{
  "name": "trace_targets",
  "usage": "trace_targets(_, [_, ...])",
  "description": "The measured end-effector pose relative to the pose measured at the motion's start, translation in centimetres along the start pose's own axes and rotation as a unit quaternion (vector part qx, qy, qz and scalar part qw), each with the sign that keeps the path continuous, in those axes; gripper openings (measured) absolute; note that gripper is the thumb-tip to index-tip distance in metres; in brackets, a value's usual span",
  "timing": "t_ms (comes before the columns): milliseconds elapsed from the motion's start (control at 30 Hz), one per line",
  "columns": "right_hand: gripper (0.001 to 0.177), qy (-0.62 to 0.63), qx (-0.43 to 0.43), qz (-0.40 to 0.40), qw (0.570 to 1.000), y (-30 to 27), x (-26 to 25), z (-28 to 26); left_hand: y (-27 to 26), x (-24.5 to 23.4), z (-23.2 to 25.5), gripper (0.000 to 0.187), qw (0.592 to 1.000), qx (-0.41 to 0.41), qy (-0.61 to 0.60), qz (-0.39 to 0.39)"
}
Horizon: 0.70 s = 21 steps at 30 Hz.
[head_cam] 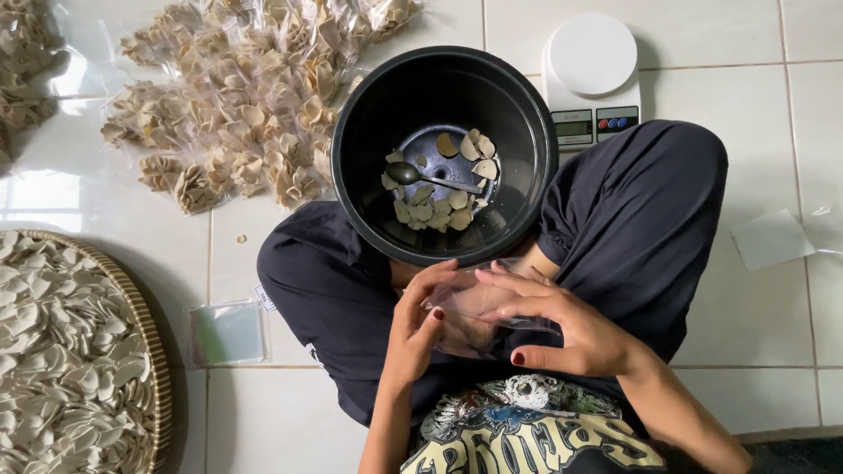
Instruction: Packaging small dried food pieces into plastic bags using a spoon and weighing them on a digital scale.
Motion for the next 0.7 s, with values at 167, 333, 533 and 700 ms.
trace_targets(167, [0.066,0.084,0.024,0.013,0.996,0.3,-0.1,-1.1,-0.2,-0.4,-0.5,0.044,1.0,0.018,-0.007,0.018])
trace_targets(333, [0.082,0.199,0.046,0.024,0.979,-0.2,0.1,0.1,-0.6,-0.6,-0.9,0.039,0.999,0.035,-0.014,0.034])
trace_targets(533, [0.07,0.206,0.027,0.019,0.978,-0.2,-0.6,-1.0,-0.8,0.1,-0.3,0.039,0.992,0.028,-0.126,-0.001])
trace_targets(700, [0.059,0.136,-0.003,-0.041,0.99,0.4,-0.3,-3.0,-0.5,1.5,2.9,0.028,0.996,0.081,-0.008,-0.034])
Point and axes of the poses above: each hand's wrist, its own y-axis towards the middle knuckle, its own x-axis out of the palm, z = x × y, the point moved 8 cm from there along y, towards the middle knuckle, and after that the axes turned 2 degrees about -y, right-handed, at the moved point
